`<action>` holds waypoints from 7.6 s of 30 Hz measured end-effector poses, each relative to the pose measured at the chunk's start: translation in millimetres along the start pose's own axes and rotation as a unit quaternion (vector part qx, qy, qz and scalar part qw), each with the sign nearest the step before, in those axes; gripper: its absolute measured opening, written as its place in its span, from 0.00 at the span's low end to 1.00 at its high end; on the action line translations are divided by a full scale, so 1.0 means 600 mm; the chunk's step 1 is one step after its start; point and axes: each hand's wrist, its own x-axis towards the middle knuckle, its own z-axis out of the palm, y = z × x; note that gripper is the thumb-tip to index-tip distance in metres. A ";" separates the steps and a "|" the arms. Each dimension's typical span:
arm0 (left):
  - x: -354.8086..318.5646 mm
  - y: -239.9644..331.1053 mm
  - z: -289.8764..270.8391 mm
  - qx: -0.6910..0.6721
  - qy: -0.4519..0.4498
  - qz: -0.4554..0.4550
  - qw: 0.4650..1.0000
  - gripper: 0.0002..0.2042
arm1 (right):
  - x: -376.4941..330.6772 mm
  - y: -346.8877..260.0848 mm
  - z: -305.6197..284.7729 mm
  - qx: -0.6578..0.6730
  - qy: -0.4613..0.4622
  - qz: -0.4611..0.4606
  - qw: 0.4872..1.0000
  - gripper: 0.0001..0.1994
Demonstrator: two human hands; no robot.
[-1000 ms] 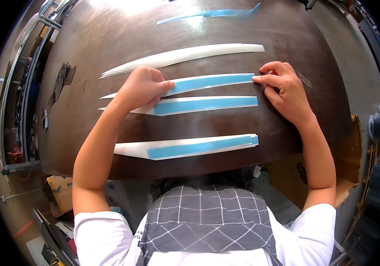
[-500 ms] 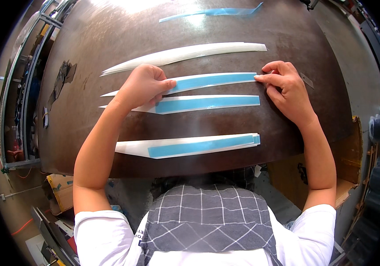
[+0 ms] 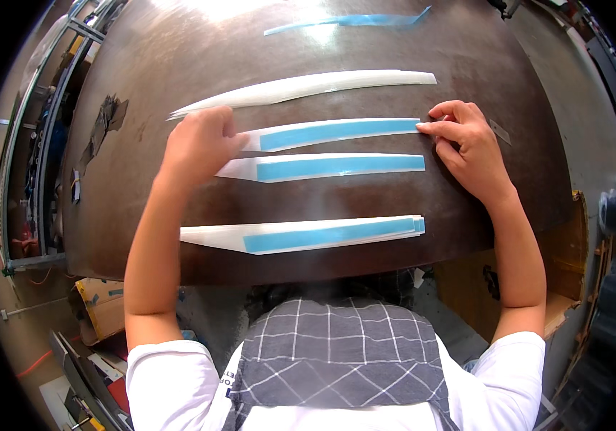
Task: The person places light blue tape onto several white tapered plastic strips laid on a metal workbench. They smooth each piece of tape by hand, then gather the finished strips together at the end.
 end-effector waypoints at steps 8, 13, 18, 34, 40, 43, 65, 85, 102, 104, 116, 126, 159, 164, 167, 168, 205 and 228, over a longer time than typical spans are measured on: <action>-0.070 0.058 0.081 0.052 0.020 0.258 0.965 0.35 | 0.001 -0.019 -0.008 -0.048 0.001 -0.019 0.999 0.13; -0.065 0.056 0.089 0.021 0.034 0.267 0.963 0.35 | 0.013 -0.135 0.053 0.022 -0.050 -0.088 0.995 0.26; -0.064 0.065 0.097 0.003 0.063 0.282 0.957 0.34 | 0.003 -0.149 0.103 -0.029 -0.089 -0.085 0.992 0.32; -0.089 0.055 0.089 0.051 0.051 0.226 0.971 0.35 | -0.053 -0.077 0.035 -0.081 -0.079 0.054 0.992 0.38; -0.060 0.029 0.066 -0.119 0.049 0.211 0.969 0.24 | -0.018 -0.053 -0.008 0.172 -0.033 0.162 0.971 0.28; -0.022 0.007 0.041 -0.065 0.079 0.211 0.972 0.18 | 0.028 -0.043 -0.018 0.040 -0.050 0.050 0.997 0.19; 0.005 -0.051 -0.012 -0.306 -0.162 0.101 0.933 0.05 | 0.057 -0.023 -0.032 0.257 -0.230 0.177 0.922 0.01; 0.132 0.017 0.020 -0.099 0.006 0.174 0.980 0.12 | 0.173 0.067 -0.036 -0.047 -0.194 0.177 0.964 0.13; 0.170 0.000 0.036 -0.161 0.114 0.227 0.953 0.10 | 0.172 0.121 -0.014 0.017 -0.059 0.070 0.996 0.08; 0.172 -0.007 0.044 -0.186 0.122 0.228 0.948 0.09 | 0.167 0.122 -0.010 0.018 -0.043 0.068 0.997 0.08; 0.144 -0.040 -0.023 -0.389 -0.008 0.208 0.897 0.07 | 0.156 0.127 -0.014 0.172 -0.044 0.122 0.977 0.05; 0.068 0.026 0.037 -0.240 -0.039 0.185 0.952 0.08 | 0.140 0.108 -0.042 0.421 -0.140 0.293 0.847 0.07; 0.169 0.142 0.023 -0.444 0.053 0.197 0.872 0.22 | 0.121 -0.028 0.012 0.005 0.214 -0.131 0.968 0.13; 0.170 0.179 0.046 -0.620 -0.197 0.205 0.731 0.23 | 0.077 -0.053 0.003 0.067 0.152 -0.143 0.976 0.13; 0.166 0.194 0.067 -0.635 -0.234 0.247 0.694 0.17 | 0.060 -0.062 0.009 0.078 0.134 -0.150 0.977 0.11; 0.159 0.198 0.071 -0.657 -0.229 0.228 0.681 0.15 | 0.057 -0.064 0.010 0.078 0.118 -0.144 0.979 0.11; 0.093 0.185 0.071 -0.499 -0.286 0.061 0.816 0.13 | -0.032 -0.012 -0.022 -0.025 -0.007 -0.056 0.998 0.19; 0.125 0.241 0.080 -0.402 -0.286 -0.014 0.870 0.11 | -0.041 0.030 -0.026 0.049 0.084 0.044 0.994 0.04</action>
